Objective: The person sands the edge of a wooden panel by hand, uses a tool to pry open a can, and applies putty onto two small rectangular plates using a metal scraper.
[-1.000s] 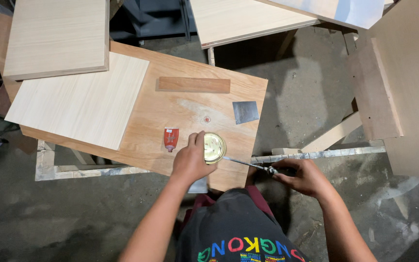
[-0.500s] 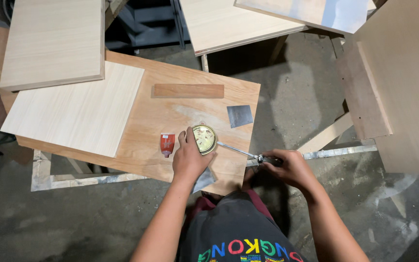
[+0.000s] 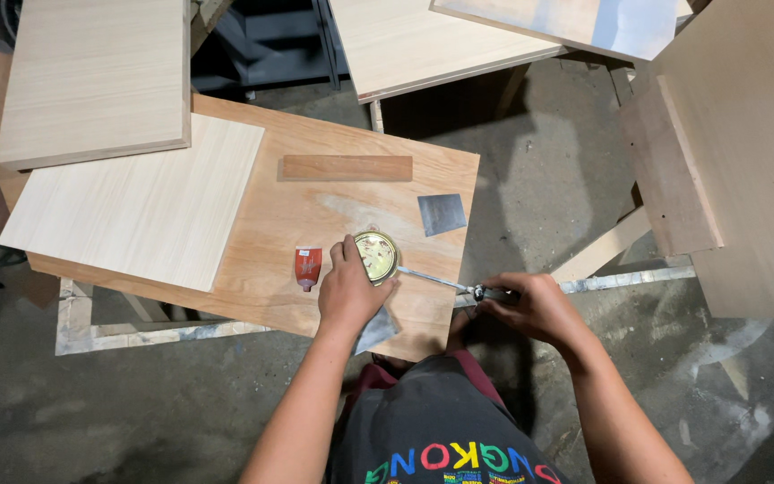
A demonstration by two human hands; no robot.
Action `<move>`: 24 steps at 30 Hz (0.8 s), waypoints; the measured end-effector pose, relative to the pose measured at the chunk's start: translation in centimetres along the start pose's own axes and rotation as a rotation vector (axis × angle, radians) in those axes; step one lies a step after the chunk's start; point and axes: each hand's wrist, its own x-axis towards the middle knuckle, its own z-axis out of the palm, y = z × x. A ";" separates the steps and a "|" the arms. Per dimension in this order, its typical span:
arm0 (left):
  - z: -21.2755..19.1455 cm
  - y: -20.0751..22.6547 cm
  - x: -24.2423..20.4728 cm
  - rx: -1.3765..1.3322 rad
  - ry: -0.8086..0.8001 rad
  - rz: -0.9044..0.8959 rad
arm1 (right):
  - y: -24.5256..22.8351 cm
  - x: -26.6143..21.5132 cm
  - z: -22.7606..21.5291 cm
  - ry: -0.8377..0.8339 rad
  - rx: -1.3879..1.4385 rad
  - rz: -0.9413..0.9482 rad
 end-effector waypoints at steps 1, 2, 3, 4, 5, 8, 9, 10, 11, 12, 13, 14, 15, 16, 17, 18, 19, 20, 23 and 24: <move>-0.1 0.1 0.0 -0.001 0.000 0.000 | -0.4 0.0 -0.2 0.000 -0.001 0.000; -0.3 0.2 -0.1 -0.003 -0.003 0.001 | -0.7 0.0 -0.4 -0.006 -0.042 0.011; -0.4 0.3 -0.2 -0.005 -0.007 0.002 | -1.0 0.0 -0.6 -0.012 -0.083 0.022; -0.3 0.2 -0.1 -0.005 -0.009 0.002 | -1.4 0.2 -0.5 -0.013 -0.083 0.024; -0.3 0.2 0.0 0.001 -0.008 0.002 | -1.6 0.4 -0.5 -0.013 -0.158 -0.002; 0.1 0.0 0.3 0.008 -0.004 0.007 | -3.0 0.5 -0.7 -0.021 -0.292 -0.036; 0.2 -0.1 0.4 0.008 0.001 0.010 | -3.5 0.6 -0.9 -0.031 -0.352 -0.045; 0.3 -0.3 0.6 0.009 0.001 0.009 | -3.5 0.7 -0.8 -0.032 -0.352 -0.046; 0.3 -0.5 0.7 0.015 -0.008 0.013 | -3.5 0.7 -0.7 -0.038 -0.376 -0.036; 0.3 -0.6 0.9 0.021 -0.014 0.017 | -3.5 0.8 -0.6 -0.042 -0.402 -0.027; 0.2 -0.6 1.1 0.021 -0.013 0.016 | -3.1 0.8 -0.7 -0.042 -0.402 -0.029; 0.0 -0.7 1.2 0.036 -0.027 0.016 | -2.7 0.8 -0.7 -0.050 -0.291 0.017; -0.2 -0.7 1.3 0.052 -0.041 0.016 | -2.3 0.7 -0.8 -0.059 -0.179 0.062; -0.3 -0.8 1.4 0.051 -0.041 0.015 | -0.3 1.3 0.3 -0.059 -0.179 0.062; -0.4 -0.8 1.4 0.063 -0.055 0.011 | 1.7 1.8 1.4 -0.063 -0.037 0.076; -0.6 -0.7 1.6 0.077 -0.068 0.010 | 3.8 2.4 2.4 -0.063 0.106 0.091; -1.2 -0.5 1.5 0.079 -0.067 0.013 | 5.3 2.6 4.0 -0.060 0.107 0.091; -1.6 -0.2 1.3 0.075 -0.077 0.016 | 7.0 2.6 5.5 -0.059 0.317 0.149; -1.9 0.0 1.6 0.060 -0.076 0.024 | 7.7 2.0 7.5 -0.035 0.593 0.209; -1.8 -0.2 1.6 0.048 -0.070 0.024 | 7.3 1.6 7.8 -0.017 0.657 0.217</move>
